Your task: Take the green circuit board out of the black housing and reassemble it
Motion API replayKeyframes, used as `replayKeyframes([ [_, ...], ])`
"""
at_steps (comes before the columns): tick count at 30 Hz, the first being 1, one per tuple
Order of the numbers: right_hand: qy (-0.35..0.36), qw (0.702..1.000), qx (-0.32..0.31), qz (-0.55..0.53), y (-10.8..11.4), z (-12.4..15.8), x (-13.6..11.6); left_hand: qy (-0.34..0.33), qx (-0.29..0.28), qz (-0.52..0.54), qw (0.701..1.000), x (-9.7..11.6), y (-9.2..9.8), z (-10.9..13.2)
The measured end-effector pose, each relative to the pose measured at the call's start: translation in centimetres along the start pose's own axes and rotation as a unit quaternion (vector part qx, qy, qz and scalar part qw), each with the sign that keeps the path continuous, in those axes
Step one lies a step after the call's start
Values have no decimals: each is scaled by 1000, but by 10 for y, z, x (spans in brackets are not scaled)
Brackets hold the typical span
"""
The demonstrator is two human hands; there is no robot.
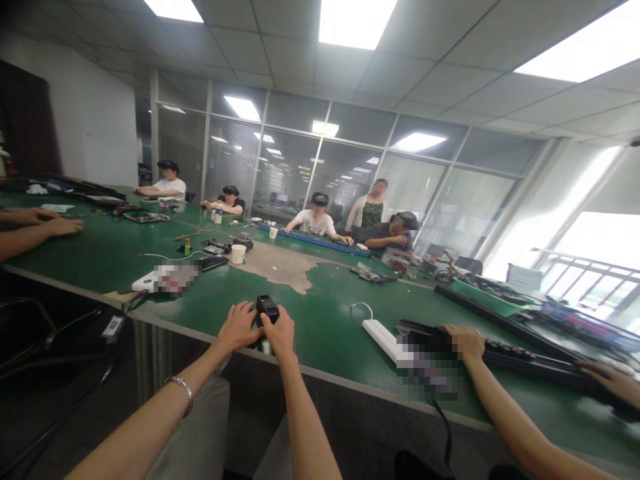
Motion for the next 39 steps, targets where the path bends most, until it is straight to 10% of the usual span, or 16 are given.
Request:
replayKeyframes([
  [27,-65,995,67,33,23,-1,55,13,15,-22,1000,-1,-4,-1],
  [39,-77,992,93,-34,31,-13,35,11,27,-18,999,-2,-6,-2],
])
Point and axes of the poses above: each hand's wrist, its own z-axis away from the middle knuckle, its own y-axis out of the back of the hand, x = y × z, the point moved 1 cm from there along -z, towards the middle knuckle, and after that the axes turned 2 degrees about y, right-handed, at the moved point
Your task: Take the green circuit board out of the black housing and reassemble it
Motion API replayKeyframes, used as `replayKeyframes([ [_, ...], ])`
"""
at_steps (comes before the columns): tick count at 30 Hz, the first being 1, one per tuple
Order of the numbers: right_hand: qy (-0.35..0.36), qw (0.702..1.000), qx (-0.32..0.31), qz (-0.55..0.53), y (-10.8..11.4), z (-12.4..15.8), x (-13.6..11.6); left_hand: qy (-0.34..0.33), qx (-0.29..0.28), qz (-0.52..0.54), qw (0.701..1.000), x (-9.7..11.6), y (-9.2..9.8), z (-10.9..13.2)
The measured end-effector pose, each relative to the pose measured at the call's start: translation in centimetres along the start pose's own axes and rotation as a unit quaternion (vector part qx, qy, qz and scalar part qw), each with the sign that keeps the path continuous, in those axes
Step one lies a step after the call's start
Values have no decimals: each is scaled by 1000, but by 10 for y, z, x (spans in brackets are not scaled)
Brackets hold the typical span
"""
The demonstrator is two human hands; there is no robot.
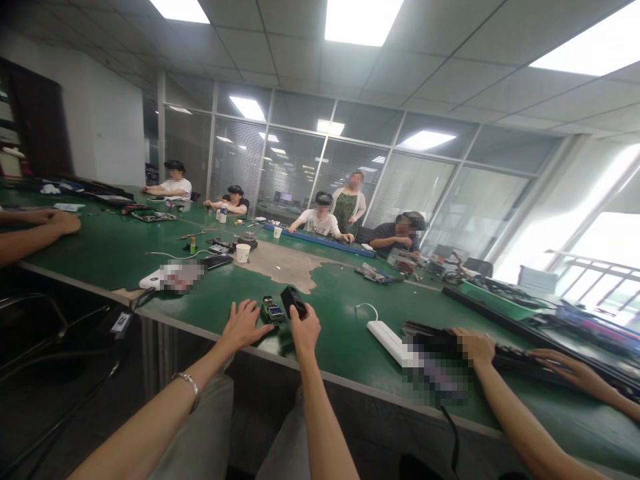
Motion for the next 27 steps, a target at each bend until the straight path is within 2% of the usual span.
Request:
replayKeyframes([
  [6,53,998,-31,-18,-12,7,-30,-4,7,2,1000,0,1,2],
  [14,78,995,-56,29,-18,12,-50,-2,3,3,1000,1,2,2],
  [23,87,987,-106,80,-26,17,-44,-29,0,26,999,4,11,4],
  [27,88,986,-112,86,-28,27,-35,-14,8,29,999,5,12,4],
])
Point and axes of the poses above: each hand's wrist, its own z-axis away from the middle knuckle, its own y-axis out of the back of the hand, x = y × z, the point moved 1 cm from there along -z, towards the middle knuckle, and after that the axes turned 2 degrees about y, right-handed, at the moved point
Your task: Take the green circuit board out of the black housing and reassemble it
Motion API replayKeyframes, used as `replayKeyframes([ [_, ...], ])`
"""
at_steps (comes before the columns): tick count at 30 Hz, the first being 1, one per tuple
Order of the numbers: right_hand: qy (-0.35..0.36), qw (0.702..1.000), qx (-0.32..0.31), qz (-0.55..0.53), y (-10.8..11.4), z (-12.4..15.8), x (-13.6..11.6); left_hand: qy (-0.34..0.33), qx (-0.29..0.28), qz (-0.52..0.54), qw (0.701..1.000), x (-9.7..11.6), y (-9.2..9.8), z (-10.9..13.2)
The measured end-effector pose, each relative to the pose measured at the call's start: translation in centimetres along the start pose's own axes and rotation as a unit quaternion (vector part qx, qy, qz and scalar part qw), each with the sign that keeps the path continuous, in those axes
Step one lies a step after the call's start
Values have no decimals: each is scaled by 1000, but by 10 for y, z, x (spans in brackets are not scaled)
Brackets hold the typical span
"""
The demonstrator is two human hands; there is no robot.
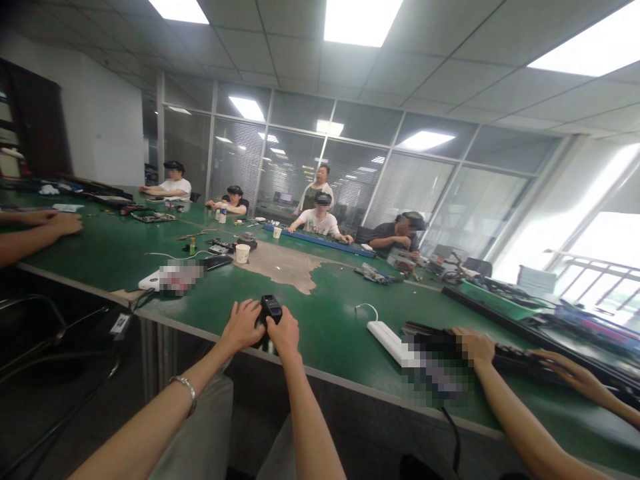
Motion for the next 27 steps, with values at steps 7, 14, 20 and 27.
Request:
replayKeyframes([
  [7,-2,999,44,-32,-8,8,4,33,49,-14,998,-1,2,2],
  [14,-11,991,68,-112,-3,3,4,42,31,-20,998,0,2,2],
  [20,-21,979,102,-173,10,-13,5,22,17,-8,1000,-1,1,1],
  [27,-56,978,143,-138,20,-9,37,13,2,-7,1000,-1,-2,0],
])
Point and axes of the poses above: each hand's wrist, its own z-axis away from the middle knuckle, its own y-axis out of the back of the hand, x = y × z, the point moved 1 cm from there along -z, towards the middle knuckle, and after that the axes turned 2 degrees about y, right-handed, at the moved point
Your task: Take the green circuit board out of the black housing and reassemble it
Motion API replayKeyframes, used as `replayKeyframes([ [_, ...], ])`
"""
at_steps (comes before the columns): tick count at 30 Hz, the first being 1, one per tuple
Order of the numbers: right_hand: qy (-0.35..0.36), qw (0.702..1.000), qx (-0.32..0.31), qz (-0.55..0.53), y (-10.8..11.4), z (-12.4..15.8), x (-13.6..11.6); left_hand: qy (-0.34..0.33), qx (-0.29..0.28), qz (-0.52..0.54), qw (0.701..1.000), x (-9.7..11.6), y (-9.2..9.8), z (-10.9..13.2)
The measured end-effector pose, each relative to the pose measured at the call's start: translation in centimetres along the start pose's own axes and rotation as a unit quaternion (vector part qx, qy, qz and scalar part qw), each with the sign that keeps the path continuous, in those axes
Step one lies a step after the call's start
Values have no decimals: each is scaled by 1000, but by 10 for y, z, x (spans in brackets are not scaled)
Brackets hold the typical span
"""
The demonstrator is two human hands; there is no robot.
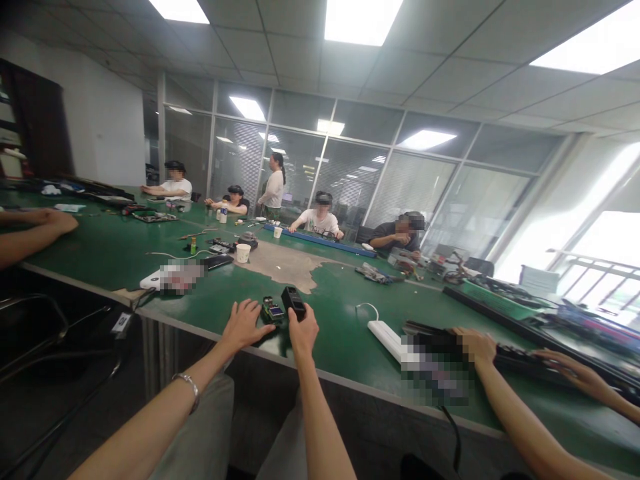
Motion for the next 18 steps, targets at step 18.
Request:
replayKeyframes([
  [18,1,994,-22,106,-2,14,23,0,-5,-15,1000,3,5,2],
])
Point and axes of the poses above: each hand's wrist, its own z-axis away from the middle knuckle, its own y-axis out of the back of the hand, x = y × z, the point moved 1 cm from there along -z, towards the middle knuckle, and after that the axes turned 2 degrees about y, right-handed, at the moved point
